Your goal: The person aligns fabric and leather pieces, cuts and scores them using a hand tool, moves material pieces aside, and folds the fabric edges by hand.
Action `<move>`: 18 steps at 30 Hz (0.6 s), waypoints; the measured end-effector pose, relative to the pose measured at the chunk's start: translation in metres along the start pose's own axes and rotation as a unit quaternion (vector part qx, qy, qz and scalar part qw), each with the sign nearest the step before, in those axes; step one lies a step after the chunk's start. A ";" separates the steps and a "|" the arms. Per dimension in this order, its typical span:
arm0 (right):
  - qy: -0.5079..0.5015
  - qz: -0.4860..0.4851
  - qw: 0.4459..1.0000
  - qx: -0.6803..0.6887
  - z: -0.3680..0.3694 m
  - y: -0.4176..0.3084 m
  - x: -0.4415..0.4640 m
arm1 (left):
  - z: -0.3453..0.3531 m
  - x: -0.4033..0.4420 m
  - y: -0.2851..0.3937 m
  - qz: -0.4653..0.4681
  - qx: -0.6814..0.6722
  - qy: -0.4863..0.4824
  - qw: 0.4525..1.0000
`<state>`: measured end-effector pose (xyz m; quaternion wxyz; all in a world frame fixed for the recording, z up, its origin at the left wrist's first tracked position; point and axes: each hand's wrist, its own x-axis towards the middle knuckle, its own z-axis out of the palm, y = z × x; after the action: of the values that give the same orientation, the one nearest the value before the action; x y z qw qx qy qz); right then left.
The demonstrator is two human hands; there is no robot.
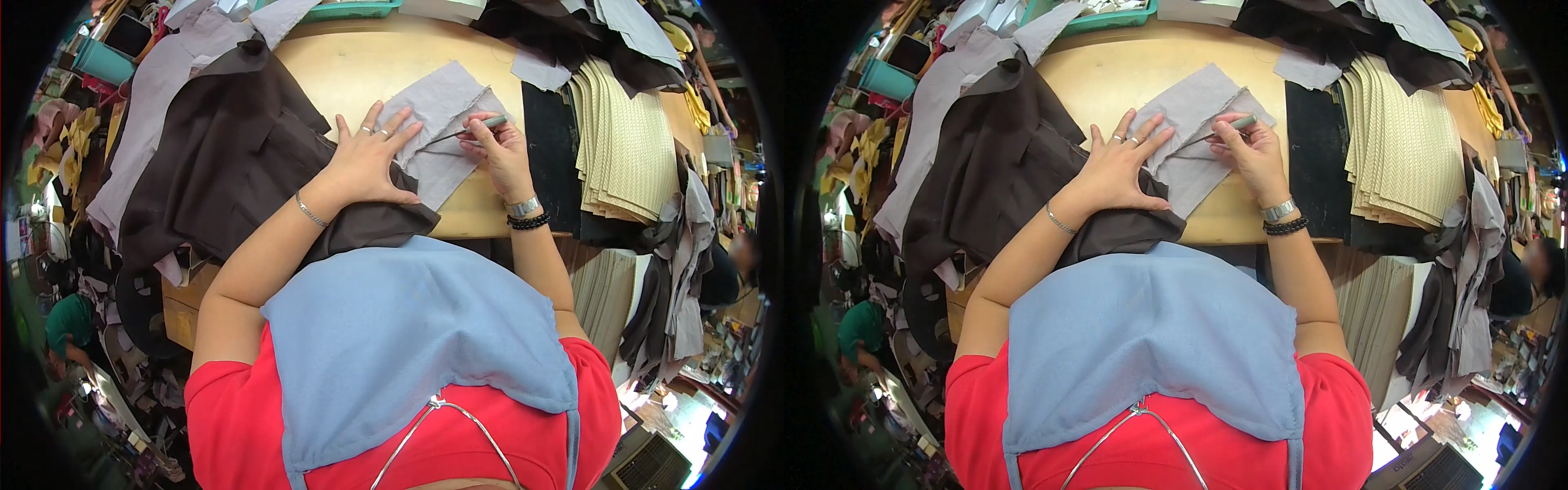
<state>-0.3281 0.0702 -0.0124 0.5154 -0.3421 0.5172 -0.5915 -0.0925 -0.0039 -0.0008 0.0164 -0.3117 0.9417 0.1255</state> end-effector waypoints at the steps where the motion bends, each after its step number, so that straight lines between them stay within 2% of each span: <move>1: 0.000 0.002 1.000 0.008 0.001 0.000 0.000 | 0.000 0.000 0.000 0.000 0.000 0.001 1.000; 5: 0.001 0.016 1.000 0.021 0.003 0.002 0.000 | 0.001 0.000 0.000 0.002 0.002 0.005 1.000; 11: -0.001 0.112 0.994 0.012 0.008 0.003 0.001 | 0.003 0.000 -0.001 0.005 -0.002 0.012 1.000; 18: -0.037 0.122 0.991 -0.031 0.004 0.008 0.007 | 0.002 0.000 -0.001 0.007 -0.001 0.016 1.000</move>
<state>-0.3236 0.0625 -0.0199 0.5917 -0.3141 0.5538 -0.4945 -0.0922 -0.0044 -0.0033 0.0005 -0.3069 0.9440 0.1212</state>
